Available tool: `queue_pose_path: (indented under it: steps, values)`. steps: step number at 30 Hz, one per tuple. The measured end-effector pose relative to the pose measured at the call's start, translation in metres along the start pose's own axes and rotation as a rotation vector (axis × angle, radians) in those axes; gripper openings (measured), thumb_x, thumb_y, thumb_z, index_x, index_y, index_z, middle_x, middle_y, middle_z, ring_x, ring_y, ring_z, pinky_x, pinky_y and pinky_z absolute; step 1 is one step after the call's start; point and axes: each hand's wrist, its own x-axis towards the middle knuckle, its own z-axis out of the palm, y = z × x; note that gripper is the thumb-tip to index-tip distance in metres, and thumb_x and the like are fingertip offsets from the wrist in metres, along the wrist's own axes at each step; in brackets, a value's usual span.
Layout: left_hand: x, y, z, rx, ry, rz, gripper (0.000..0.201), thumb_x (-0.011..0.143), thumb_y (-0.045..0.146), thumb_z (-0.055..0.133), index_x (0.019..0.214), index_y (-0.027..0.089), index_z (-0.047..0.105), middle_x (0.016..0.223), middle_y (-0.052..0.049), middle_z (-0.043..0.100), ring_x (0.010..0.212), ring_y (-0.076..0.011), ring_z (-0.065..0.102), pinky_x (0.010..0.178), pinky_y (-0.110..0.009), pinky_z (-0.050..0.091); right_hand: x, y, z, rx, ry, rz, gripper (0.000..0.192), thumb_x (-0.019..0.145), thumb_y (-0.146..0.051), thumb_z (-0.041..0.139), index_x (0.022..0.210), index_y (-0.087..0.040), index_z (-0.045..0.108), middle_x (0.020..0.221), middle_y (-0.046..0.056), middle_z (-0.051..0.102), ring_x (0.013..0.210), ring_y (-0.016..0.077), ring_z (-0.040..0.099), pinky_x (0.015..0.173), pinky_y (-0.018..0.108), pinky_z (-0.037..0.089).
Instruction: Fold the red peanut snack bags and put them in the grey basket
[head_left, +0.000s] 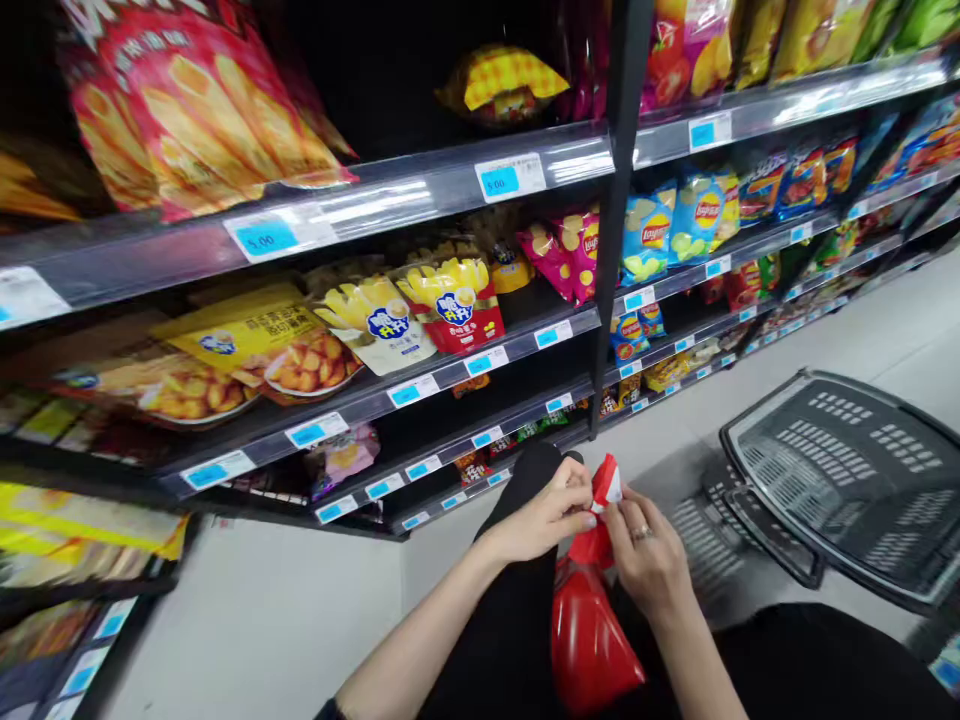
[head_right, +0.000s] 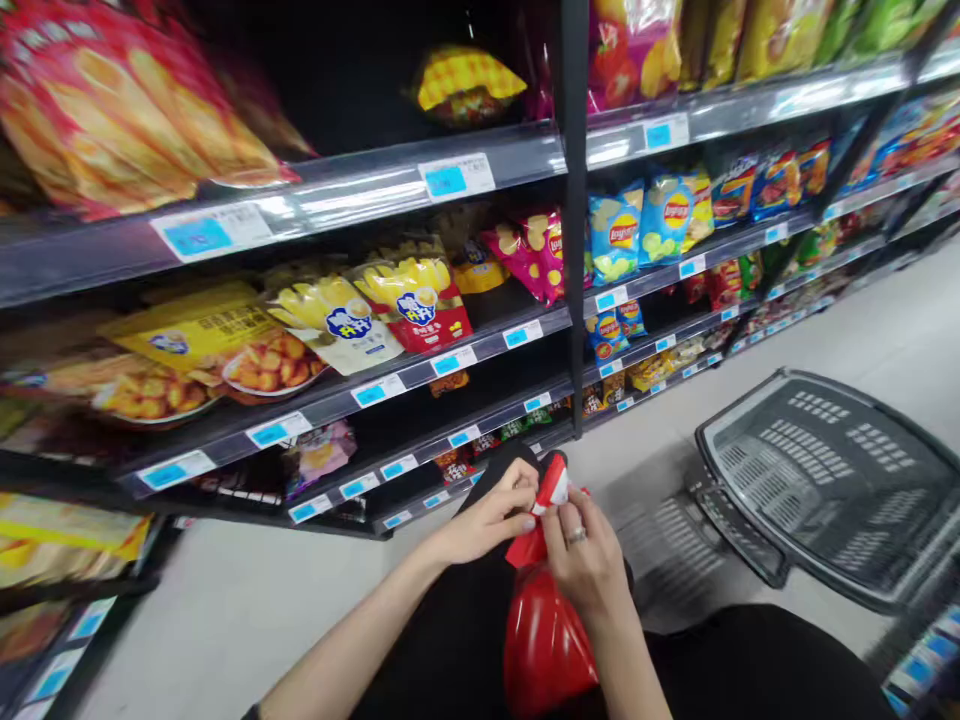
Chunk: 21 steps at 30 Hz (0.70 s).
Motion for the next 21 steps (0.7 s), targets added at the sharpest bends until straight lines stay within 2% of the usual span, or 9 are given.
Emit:
queue_pose_path:
  steps: [4,8,13,16,19,21]
  values:
    - [-0.016,0.006,-0.011,0.034,-0.039,-0.093,0.020,0.086,0.028,0.046,0.070,0.016,0.043,0.095,-0.003,0.035,0.088,-0.0148,0.039,0.079,-0.026,0.036,0.002,-0.010,0.010,0.032,-0.065,-0.013,0.019,0.086,-0.010,0.042,0.076,-0.012,0.057,0.070,0.007,0.052,0.076,0.0204,0.052,0.076,0.034,0.047]
    - [-0.044,0.005,-0.016,0.037,0.002,-0.182,0.017,0.085,0.020,0.046,0.068,0.017,0.041,0.094,-0.002,0.037,0.086,-0.0136,0.040,0.081,-0.026,0.035,0.005,-0.032,0.019,0.090,-0.111,-0.084,0.027,0.086,-0.005,0.033,0.071,-0.015,0.053,0.063,0.003,0.046,0.064,0.0162,0.049,0.081,0.034,0.046]
    - [-0.075,0.007,-0.015,-0.013,0.066,-0.265,0.015,0.083,0.017,0.045,0.068,0.017,0.042,0.093,-0.001,0.037,0.087,-0.0136,0.041,0.081,-0.025,0.037,0.006,-0.054,0.022,0.117,-0.116,-0.143,0.022,0.085,-0.006,0.035,0.073,-0.015,0.052,0.066,0.005,0.047,0.070,0.0187,0.053,0.080,0.033,0.047]
    - [-0.084,0.014,-0.013,0.021,0.119,-0.303,0.013,0.084,0.016,0.040,0.072,0.018,0.045,0.095,-0.002,0.038,0.087,-0.0134,0.041,0.082,-0.026,0.038,0.011,-0.058,0.020,0.106,-0.198,-0.216,0.022,0.084,-0.006,0.033,0.081,-0.015,0.054,0.068,0.005,0.050,0.069,0.0184,0.054,0.081,0.033,0.046]
    - [-0.091,0.021,-0.011,0.060,0.162,-0.329,0.013,0.086,0.017,0.036,0.080,0.019,0.048,0.098,-0.002,0.039,0.085,-0.0134,0.043,0.083,-0.027,0.039,0.022,-0.060,0.016,0.016,-0.295,-0.337,0.025,0.082,-0.006,0.032,0.089,-0.013,0.055,0.073,0.007,0.054,0.065,0.0187,0.053,0.075,0.036,0.046]
    - [-0.096,0.025,-0.009,0.070,0.187,-0.348,0.015,0.088,0.019,0.034,0.084,0.019,0.048,0.098,-0.003,0.040,0.084,-0.0136,0.045,0.083,-0.027,0.039,0.030,-0.061,0.012,-0.037,-0.317,-0.421,0.023,0.080,-0.005,0.034,0.086,-0.013,0.055,0.069,0.007,0.054,0.058,0.0182,0.051,0.064,0.036,0.045]
